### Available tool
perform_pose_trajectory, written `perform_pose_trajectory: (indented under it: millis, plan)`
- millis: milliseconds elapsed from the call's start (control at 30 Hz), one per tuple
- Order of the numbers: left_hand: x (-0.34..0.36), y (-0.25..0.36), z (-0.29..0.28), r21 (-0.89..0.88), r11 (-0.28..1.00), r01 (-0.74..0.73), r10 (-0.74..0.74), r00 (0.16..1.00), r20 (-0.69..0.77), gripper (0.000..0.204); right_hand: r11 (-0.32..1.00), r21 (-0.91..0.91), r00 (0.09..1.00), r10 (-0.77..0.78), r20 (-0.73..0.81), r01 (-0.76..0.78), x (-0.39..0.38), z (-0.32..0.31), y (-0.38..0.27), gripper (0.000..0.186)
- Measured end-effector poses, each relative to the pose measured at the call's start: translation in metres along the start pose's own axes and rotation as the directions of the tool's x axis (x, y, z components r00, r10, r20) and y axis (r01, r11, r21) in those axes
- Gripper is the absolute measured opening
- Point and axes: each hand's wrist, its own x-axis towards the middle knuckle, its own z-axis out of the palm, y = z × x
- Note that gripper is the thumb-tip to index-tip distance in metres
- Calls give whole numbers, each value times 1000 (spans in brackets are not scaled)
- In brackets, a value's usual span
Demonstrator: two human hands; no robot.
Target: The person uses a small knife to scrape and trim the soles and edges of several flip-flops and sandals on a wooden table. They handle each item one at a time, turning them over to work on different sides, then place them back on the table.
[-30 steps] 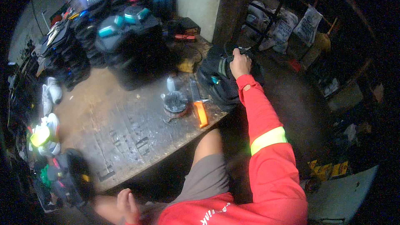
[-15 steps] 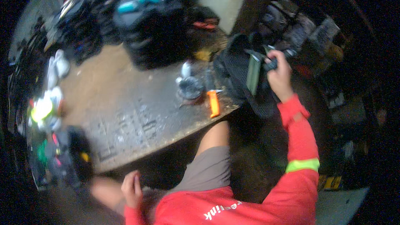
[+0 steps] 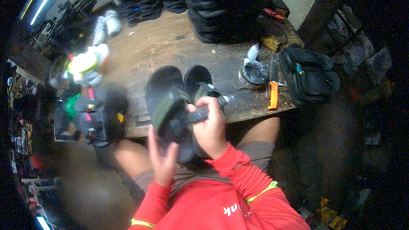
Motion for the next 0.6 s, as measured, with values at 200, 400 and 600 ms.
perform_pose_trajectory:
  millis: [200, 400, 600]
  plan:
    - [49, -46, -70, 781, 623, -47, 23, 999, 42, 45, 982, -10, 895, 174, 410, -187, -2, -38, 30, 19]
    - [-4, -21, 24, 712, 687, -145, 85, 989, 120, 88, 940, 81, 904, 292, 313, -332, -46, -52, 75, 21]
    - [30, -9, 25, 771, 626, -117, -84, 973, 216, 96, 940, 193, 879, 169, 447, -279, -37, -66, 89, 19]
